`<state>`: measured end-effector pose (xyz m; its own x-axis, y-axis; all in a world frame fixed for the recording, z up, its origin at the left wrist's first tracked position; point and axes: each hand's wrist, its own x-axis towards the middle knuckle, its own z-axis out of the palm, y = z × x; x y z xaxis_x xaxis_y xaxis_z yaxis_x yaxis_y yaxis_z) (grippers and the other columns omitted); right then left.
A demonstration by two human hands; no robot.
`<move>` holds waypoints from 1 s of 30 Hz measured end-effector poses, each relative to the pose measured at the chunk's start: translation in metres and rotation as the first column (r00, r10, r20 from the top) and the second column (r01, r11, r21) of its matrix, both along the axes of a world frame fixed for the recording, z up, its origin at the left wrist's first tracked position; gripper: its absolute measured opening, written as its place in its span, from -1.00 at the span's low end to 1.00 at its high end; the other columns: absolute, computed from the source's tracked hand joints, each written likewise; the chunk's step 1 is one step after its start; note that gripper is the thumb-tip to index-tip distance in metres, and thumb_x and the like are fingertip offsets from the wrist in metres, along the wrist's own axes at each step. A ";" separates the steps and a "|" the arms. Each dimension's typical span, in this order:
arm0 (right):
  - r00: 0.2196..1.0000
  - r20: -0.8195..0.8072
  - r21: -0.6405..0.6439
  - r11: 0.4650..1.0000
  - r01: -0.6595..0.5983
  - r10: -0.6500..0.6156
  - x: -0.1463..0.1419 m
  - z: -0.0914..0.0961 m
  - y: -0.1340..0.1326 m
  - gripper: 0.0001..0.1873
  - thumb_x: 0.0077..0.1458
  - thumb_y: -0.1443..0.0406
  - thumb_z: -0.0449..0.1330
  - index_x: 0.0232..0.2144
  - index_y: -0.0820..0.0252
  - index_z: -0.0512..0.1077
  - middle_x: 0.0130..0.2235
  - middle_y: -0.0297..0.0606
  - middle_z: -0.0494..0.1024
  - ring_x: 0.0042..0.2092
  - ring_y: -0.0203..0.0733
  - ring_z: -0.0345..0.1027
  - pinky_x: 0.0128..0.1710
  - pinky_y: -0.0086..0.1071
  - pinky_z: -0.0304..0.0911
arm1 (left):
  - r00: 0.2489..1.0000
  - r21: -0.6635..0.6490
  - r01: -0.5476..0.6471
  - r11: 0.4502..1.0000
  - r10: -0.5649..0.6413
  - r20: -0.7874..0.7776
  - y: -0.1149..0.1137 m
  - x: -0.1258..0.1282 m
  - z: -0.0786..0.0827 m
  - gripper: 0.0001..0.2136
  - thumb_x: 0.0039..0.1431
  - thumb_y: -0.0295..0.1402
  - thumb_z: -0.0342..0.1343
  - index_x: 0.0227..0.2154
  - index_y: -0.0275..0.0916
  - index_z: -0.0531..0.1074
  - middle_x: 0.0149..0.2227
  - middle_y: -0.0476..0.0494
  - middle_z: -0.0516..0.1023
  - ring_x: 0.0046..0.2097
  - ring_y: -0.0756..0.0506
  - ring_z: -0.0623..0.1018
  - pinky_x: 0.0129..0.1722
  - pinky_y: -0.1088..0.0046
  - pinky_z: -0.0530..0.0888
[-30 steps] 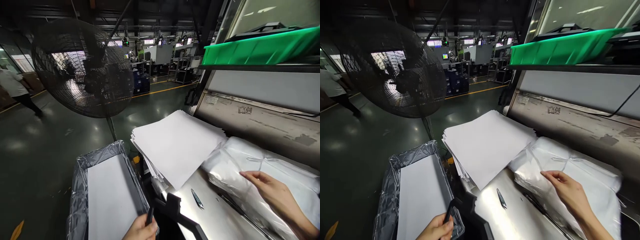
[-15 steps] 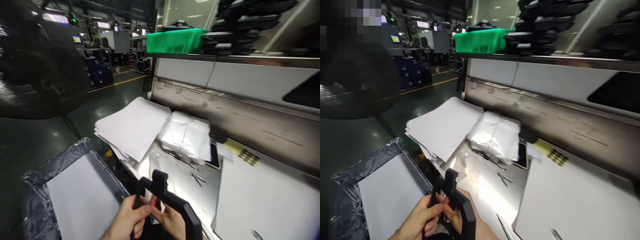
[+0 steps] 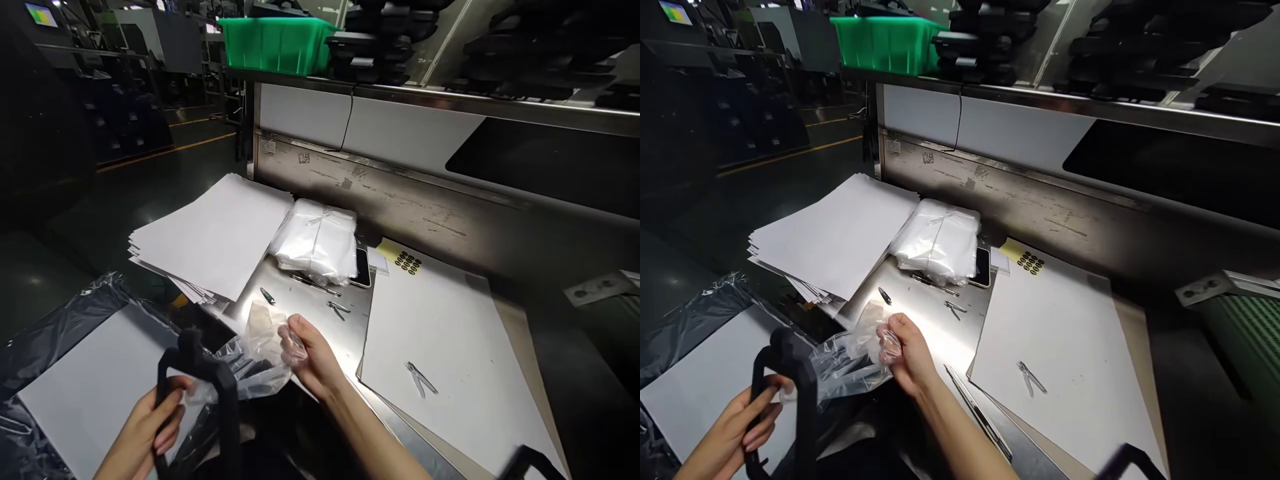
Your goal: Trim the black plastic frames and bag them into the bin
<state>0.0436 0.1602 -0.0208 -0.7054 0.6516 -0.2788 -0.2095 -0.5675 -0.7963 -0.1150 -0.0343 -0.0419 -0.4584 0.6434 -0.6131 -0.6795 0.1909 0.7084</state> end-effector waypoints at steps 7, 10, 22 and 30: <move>0.962 0.140 0.263 0.927 -0.266 0.236 -0.041 0.001 -0.011 -0.72 0.04 0.14 0.00 -0.50 0.13 -0.03 -0.54 -0.43 0.37 -0.69 -0.47 0.05 -0.69 -0.57 -0.14 | 0.854 -0.207 0.301 0.931 -0.360 -0.375 -0.010 -0.001 0.005 -0.39 0.00 -0.17 0.04 0.11 0.00 -0.06 -0.04 -0.23 0.31 -0.72 0.19 0.24 -0.73 0.57 0.24; 0.886 0.234 0.396 0.793 -0.463 0.400 -0.045 0.005 -0.020 -0.73 0.05 0.11 -0.04 -0.50 0.13 0.00 -0.57 -0.43 0.37 -0.68 -0.41 0.11 -0.69 -0.53 -0.05 | 0.793 -0.233 0.418 0.878 -0.478 -0.378 0.004 0.004 -0.005 -0.29 0.00 -0.17 0.03 0.12 0.11 -0.30 0.12 -0.31 0.08 -0.72 0.15 0.34 -0.77 0.55 0.21; 0.792 0.477 0.791 0.206 -0.576 0.381 0.037 -0.047 -0.093 -0.76 0.07 0.24 -0.02 -0.58 0.18 0.28 -0.61 -0.36 0.35 -0.59 -0.36 0.16 -0.61 -0.52 0.06 | 0.841 -0.347 0.359 0.866 -0.462 -0.282 -0.046 -0.012 -0.034 -0.53 -0.17 -0.25 0.18 -0.15 -0.35 0.34 -0.17 -0.30 0.42 -0.71 0.12 0.31 -0.74 0.52 0.26; 0.867 0.486 0.856 0.142 -0.497 0.105 -0.011 -0.076 -0.058 -0.74 0.13 0.29 -0.15 -0.48 0.24 0.26 -0.49 -0.20 0.34 -0.43 -0.23 0.17 -0.44 -0.36 0.12 | 0.874 -0.402 0.248 0.881 -0.383 -0.299 -0.066 -0.012 -0.052 -0.45 -0.19 -0.17 0.17 -0.13 -0.40 0.27 -0.21 -0.39 0.49 -0.78 0.14 0.24 -0.77 0.50 0.21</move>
<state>0.0328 0.1027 -0.0967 -0.9416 0.2932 0.1657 0.0839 0.6808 -0.7276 -0.1273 -0.1003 -0.0940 -0.4972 0.5723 -0.6521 -0.2508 0.6247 0.7395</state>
